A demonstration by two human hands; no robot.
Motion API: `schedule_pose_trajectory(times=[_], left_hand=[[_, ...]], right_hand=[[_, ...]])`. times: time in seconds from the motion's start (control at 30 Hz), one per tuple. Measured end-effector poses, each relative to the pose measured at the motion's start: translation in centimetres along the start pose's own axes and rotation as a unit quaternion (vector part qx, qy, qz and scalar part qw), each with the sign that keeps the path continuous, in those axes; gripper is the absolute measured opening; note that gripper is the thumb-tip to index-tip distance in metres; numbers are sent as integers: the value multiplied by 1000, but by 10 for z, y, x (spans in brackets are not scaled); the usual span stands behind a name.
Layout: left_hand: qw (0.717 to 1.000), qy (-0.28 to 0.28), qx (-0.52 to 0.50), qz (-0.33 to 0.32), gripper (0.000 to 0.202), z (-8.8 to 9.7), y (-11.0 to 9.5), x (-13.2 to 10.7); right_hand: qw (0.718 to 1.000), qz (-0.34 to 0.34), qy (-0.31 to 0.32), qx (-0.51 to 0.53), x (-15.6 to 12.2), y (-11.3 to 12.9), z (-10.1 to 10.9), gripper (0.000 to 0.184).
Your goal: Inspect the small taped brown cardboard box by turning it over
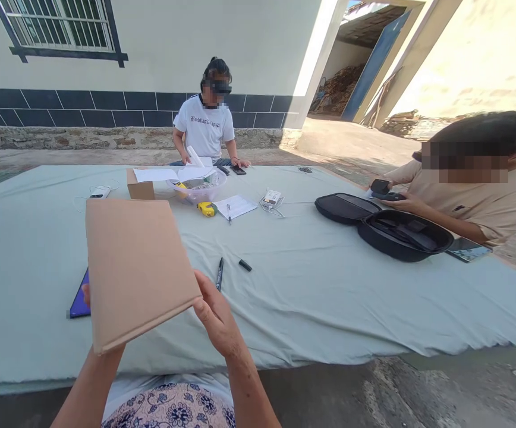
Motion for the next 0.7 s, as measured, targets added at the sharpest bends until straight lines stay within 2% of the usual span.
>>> schedule_pose_trajectory(times=[0.1, 0.2, 0.3, 0.4, 0.53, 0.7], left_hand=[[995, -70, -3, -72, 62, -12, 5, -1], [992, -101, 16, -77, 65, -22, 12, 2], [990, -115, 38, -69, 73, -24, 17, 4], [987, -135, 52, -73, 78, -23, 19, 5], [986, -141, 65, -62, 83, -24, 18, 4], [989, -128, 60, -46, 81, -26, 11, 3]], right_hand=[[996, -37, -78, 4, 1, -10, -1, 62], [989, -76, -128, 2, -1, -18, -5, 86], [987, -93, -133, -18, -3, -20, -8, 112], [989, -93, -111, -18, -3, -20, -9, 129], [990, -90, -106, -6, -4, -19, -9, 130], [986, -82, -145, 1, -4, -23, -7, 112]])
Point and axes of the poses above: each hand's wrist, its own x-axis towards the middle knuckle, its own z-axis out of the back of the hand, y = z × x, the point moved 2 cm from there along x, towards the middle knuckle, and after that the axes turned 4 degrees about -x, right-handed, at the moved point
